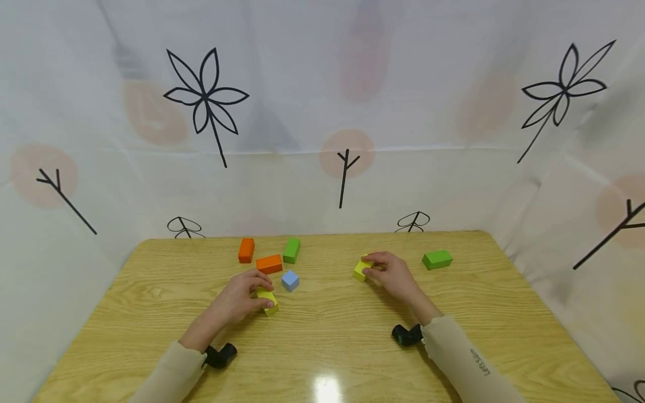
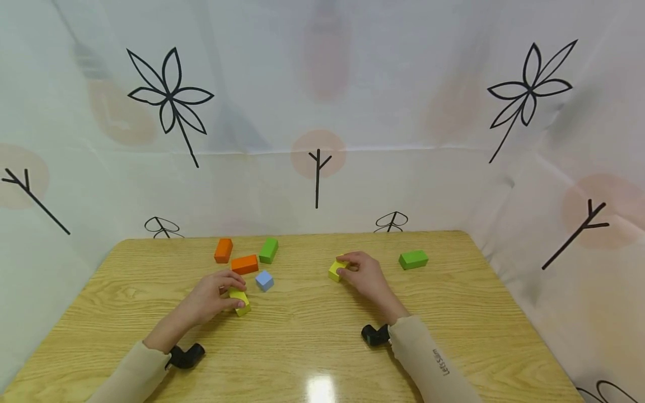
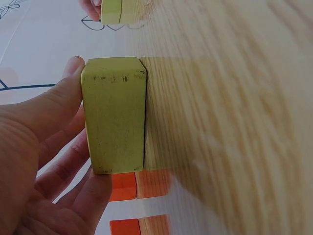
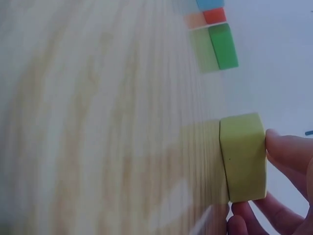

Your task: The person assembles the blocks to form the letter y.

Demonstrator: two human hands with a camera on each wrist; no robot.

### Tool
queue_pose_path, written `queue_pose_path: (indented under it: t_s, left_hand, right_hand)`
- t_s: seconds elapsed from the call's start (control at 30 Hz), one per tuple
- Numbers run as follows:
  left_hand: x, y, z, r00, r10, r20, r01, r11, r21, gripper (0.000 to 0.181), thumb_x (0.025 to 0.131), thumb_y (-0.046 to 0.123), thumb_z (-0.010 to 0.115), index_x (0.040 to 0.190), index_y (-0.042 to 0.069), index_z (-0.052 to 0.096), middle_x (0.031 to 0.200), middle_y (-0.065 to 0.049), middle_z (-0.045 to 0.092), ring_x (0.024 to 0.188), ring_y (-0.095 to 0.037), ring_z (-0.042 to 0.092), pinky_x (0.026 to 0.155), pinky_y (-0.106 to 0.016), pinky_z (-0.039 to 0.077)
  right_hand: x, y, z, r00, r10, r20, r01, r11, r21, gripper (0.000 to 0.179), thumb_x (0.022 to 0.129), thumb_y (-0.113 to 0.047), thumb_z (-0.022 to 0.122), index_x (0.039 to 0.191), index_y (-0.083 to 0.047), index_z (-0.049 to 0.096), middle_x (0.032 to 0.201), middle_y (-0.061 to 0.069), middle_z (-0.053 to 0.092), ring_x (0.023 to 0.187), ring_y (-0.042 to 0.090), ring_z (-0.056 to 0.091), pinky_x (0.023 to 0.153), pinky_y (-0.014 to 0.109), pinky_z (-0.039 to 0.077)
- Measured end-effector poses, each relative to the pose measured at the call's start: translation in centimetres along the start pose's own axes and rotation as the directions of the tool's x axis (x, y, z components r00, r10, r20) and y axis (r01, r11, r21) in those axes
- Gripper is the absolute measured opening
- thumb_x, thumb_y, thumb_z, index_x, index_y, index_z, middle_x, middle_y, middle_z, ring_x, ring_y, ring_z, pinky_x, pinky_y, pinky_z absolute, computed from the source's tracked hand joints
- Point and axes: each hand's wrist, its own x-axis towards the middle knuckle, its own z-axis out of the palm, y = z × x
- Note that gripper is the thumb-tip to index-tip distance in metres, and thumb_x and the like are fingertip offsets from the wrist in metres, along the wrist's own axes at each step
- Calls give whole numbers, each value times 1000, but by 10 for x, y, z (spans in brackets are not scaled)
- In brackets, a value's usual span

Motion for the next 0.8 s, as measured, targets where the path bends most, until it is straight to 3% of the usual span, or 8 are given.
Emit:
queue_pose_path:
  t_s: [0.4, 0.57, 0.8]
  left_hand:
    - [1, -1, 0, 1000, -9, 8, 9, 1000, -6, 25, 84, 20, 81, 106, 9, 75, 113, 3, 62, 110, -26, 60, 94, -46, 51]
    - [1, 0, -1, 1000, -12, 7, 12, 1000, -17, 25, 84, 20, 81, 105, 9, 75, 112, 3, 62, 110, -26, 60, 95, -47, 50]
    - [0, -1, 0, 1000, -16, 7, 16, 1000, -26, 25, 84, 20, 81, 106, 9, 75, 112, 3, 63, 110, -26, 60, 95, -48, 50]
  right_hand:
    - [-2, -9, 8, 998, -53, 30, 54, 998, -32, 32, 92, -19, 74, 120, -4, 72, 135, 17, 56, 119, 38, 56, 94, 51, 50]
    - [1, -11, 11, 997, -79, 20, 80, 992, -95, 34, 91, -23, 75, 119, -5, 73, 134, 17, 57, 117, 38, 56, 92, 53, 49]
    - [2, -10, 17, 999, -50, 6, 50, 995, -83, 29, 90, -21, 76, 115, -5, 75, 129, 16, 59, 109, 33, 59, 87, 47, 51]
